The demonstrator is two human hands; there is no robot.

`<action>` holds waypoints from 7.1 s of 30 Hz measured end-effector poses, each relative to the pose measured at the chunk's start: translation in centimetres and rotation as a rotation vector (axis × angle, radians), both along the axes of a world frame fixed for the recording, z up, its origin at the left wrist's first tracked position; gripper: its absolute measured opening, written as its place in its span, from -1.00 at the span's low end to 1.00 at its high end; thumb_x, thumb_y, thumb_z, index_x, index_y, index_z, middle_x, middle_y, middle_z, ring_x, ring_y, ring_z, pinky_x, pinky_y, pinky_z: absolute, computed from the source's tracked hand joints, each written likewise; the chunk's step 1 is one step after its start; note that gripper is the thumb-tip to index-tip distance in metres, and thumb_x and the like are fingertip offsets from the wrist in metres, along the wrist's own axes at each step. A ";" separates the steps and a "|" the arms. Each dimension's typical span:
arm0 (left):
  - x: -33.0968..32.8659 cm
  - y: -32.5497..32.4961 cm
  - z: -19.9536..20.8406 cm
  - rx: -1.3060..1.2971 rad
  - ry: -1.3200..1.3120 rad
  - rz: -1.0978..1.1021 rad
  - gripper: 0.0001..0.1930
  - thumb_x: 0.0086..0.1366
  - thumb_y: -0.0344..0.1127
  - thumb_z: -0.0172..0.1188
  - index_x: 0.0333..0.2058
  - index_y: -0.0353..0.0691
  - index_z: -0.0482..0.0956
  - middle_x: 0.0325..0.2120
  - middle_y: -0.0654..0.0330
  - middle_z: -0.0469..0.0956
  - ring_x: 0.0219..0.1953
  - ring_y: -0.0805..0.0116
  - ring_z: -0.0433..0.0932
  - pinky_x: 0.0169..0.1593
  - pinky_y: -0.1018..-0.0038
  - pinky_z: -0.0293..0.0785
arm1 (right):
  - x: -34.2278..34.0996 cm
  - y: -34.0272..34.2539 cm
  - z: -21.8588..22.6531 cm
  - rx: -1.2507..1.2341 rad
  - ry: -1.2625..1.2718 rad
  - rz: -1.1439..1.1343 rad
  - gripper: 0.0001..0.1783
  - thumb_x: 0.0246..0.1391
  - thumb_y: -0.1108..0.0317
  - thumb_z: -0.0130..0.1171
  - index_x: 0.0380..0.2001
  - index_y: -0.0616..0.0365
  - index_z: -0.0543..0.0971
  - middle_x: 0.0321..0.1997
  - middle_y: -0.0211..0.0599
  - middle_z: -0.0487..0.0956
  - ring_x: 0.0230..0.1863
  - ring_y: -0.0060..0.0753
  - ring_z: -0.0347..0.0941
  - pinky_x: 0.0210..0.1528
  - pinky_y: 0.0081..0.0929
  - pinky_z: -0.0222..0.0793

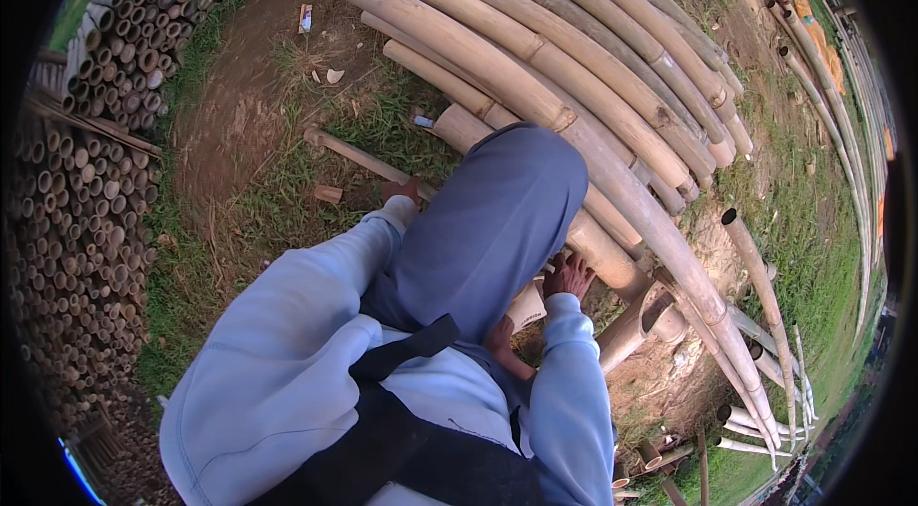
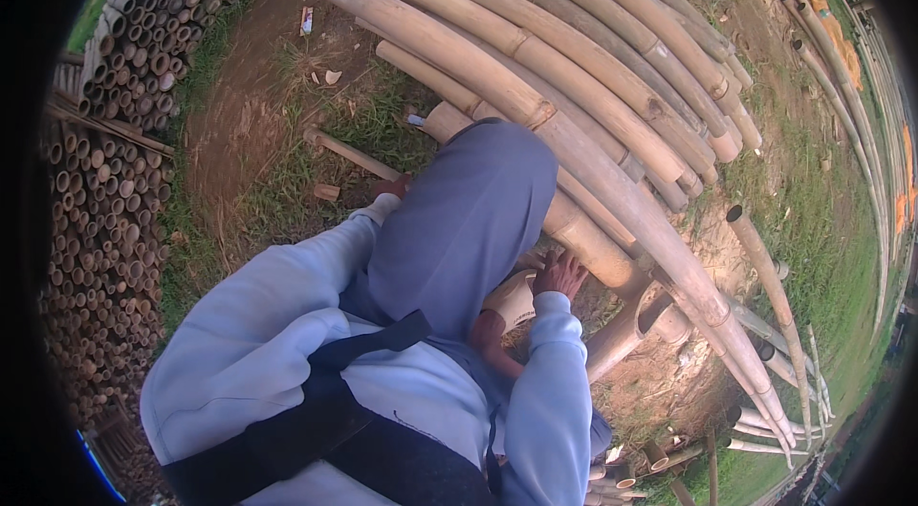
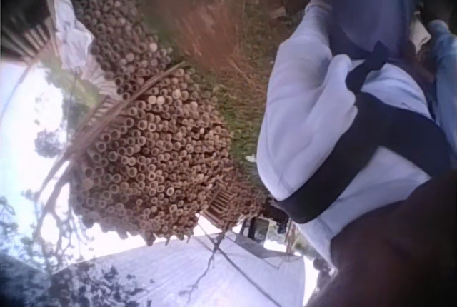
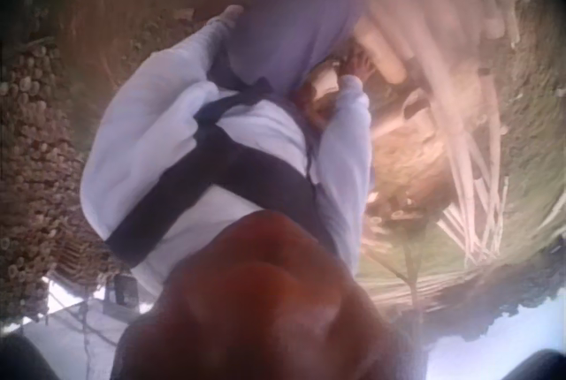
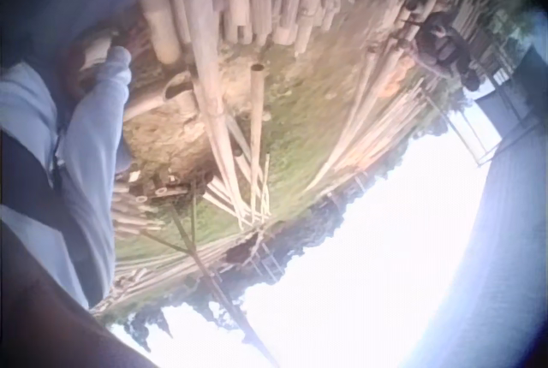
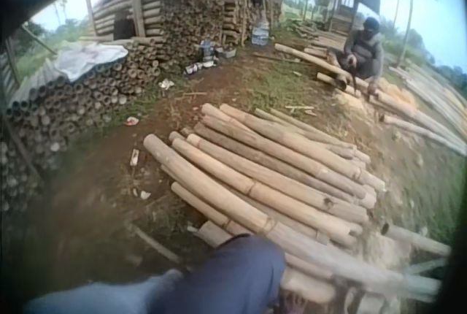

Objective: The person sits on the ground and uses a machete to chop bamboo poles into shorter sections. They repeatedly strike the bamboo with the machete, separating pieces and stacking them nearby.

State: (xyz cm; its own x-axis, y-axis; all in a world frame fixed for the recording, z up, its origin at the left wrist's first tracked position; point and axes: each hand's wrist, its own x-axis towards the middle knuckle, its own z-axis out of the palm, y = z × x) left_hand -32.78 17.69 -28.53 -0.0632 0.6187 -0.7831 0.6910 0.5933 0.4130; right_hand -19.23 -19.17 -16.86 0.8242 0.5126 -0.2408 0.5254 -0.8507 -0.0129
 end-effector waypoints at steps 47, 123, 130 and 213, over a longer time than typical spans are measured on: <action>17.2 8.5 26.3 0.868 -0.506 -0.660 -0.57 0.16 0.01 0.42 -0.52 -0.26 0.53 -0.70 0.20 0.46 -0.65 0.39 0.41 -0.48 0.34 0.36 | 16.2 6.0 17.7 0.615 -0.040 0.179 -0.45 -0.08 0.30 0.44 0.07 -0.02 0.62 0.00 -0.19 0.62 0.05 -0.01 0.48 0.13 -0.17 0.41; 31.9 -24.3 29.9 1.049 -0.273 -2.314 -0.29 -0.07 0.14 0.47 -0.02 -0.23 0.57 -0.06 -0.04 0.63 0.03 -0.01 0.59 0.16 0.20 0.46 | -32.8 -21.8 7.0 0.657 -0.324 -1.744 -0.68 0.28 0.28 0.06 0.02 0.17 0.57 -0.11 -0.02 0.59 -0.05 -0.06 0.55 0.07 -0.29 0.42; 31.6 -24.0 29.8 1.186 -0.313 -2.373 -0.19 -0.10 0.21 0.46 0.07 -0.19 0.57 0.15 0.11 0.42 0.32 0.20 0.23 0.35 0.23 0.13 | -14.1 -18.3 18.9 0.944 -0.733 -1.047 -0.67 0.27 0.30 0.13 0.01 0.25 0.57 -0.14 -0.02 0.62 -0.08 -0.03 0.58 0.02 -0.23 0.44; 32.1 -23.6 28.9 1.009 -0.326 -2.342 -0.39 -0.03 0.07 0.46 -0.08 -0.21 0.59 -0.17 -0.03 0.69 -0.08 0.00 0.67 0.07 0.19 0.56 | -35.2 -22.4 11.8 0.700 -0.839 -1.866 -0.64 -0.02 0.39 0.27 -0.14 0.38 0.58 -0.29 -0.13 0.65 -0.35 -0.24 0.55 -0.22 -0.25 0.48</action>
